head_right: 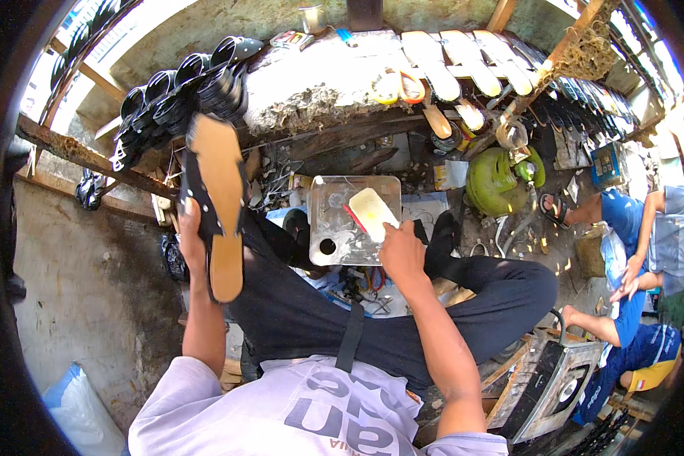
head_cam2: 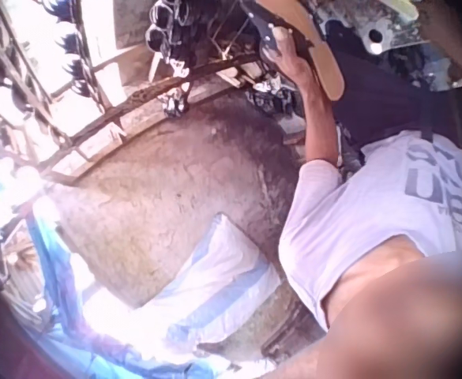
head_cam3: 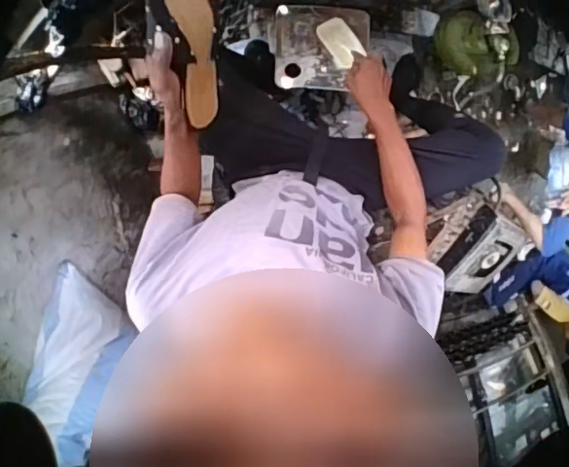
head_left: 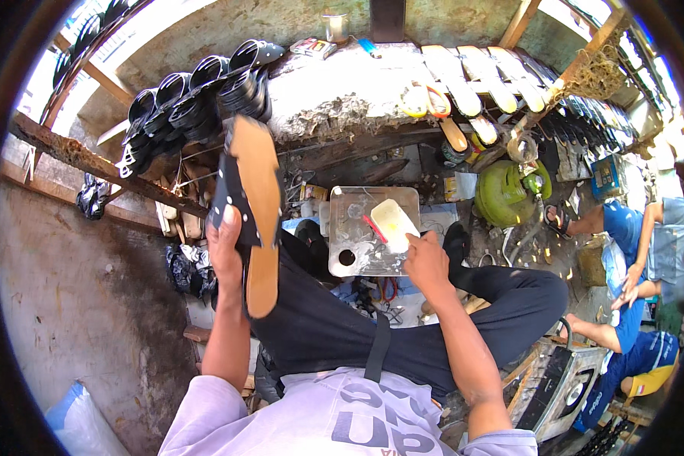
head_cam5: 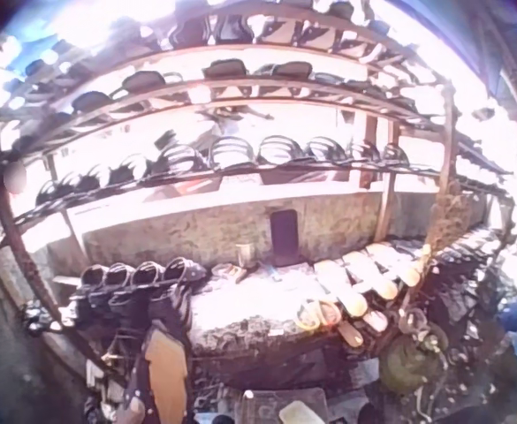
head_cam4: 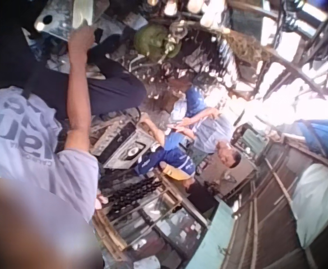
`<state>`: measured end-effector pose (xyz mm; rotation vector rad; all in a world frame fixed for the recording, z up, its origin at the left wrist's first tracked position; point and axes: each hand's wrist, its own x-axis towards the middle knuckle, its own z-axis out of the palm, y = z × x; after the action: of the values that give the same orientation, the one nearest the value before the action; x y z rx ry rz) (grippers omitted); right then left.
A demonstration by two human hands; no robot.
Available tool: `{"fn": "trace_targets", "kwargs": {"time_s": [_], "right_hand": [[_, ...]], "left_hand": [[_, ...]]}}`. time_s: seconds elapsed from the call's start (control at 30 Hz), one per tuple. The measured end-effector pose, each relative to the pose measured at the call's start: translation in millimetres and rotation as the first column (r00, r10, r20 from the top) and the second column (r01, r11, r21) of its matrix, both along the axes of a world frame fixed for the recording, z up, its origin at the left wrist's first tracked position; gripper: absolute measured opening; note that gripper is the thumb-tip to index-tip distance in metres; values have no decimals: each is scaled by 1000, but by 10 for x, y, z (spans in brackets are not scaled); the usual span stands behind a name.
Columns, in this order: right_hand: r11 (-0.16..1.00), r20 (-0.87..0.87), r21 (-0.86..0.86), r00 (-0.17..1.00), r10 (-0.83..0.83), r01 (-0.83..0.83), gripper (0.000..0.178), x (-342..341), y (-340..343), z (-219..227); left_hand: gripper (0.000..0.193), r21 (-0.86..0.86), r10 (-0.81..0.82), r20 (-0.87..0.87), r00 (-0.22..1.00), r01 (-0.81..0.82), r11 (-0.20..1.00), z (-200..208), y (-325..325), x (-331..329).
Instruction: The person sits cross-legged and applies glue to the soles of several sandals using a small brush. They repeatedly dip the brush into a container of glue and spread it evenly across each sandal sole before placing the finished sandal on a nearby shelf.
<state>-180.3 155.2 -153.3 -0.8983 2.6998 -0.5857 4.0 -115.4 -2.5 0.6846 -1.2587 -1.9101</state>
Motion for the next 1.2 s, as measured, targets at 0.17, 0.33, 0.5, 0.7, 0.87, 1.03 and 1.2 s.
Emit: {"fn": "trace_targets", "kwargs": {"time_s": [0.17, 0.33, 0.5, 0.7, 0.87, 1.03, 1.2], "right_hand": [[933, 179, -342, 982, -51, 111, 31, 129, 87, -21], [735, 885, -412, 430, 181, 539, 35, 238, 25, 711], [652, 422, -746, 855, 302, 138, 32, 789, -159, 1399], [633, 97, -773, 993, 63, 35, 29, 894, -329, 1435], [605, 3, -784, 974, 227, -138, 31, 886, -186, 1385], [598, -13, -773, 947, 321, -213, 41, 889, -47, 1350], [633, -64, -717, 931, 359, -293, 51, 985, 75, 1343]], "left_hand": [[57, 549, -81, -215, 973, 190, 814, -369, 411, 131], [57, 707, -124, -247, 961, 266, 655, -384, 665, 182], [55, 651, -297, -320, 900, 437, 621, -225, 957, 186], [55, 581, -392, -179, 902, 418, 698, -100, 1084, 173], [54, 661, -390, -253, 885, 453, 599, -36, 1046, 196], [53, 702, -405, -352, 844, 524, 482, -7, 1015, 211], [52, 687, -367, -386, 846, 529, 498, 1, 1007, 184]]}}
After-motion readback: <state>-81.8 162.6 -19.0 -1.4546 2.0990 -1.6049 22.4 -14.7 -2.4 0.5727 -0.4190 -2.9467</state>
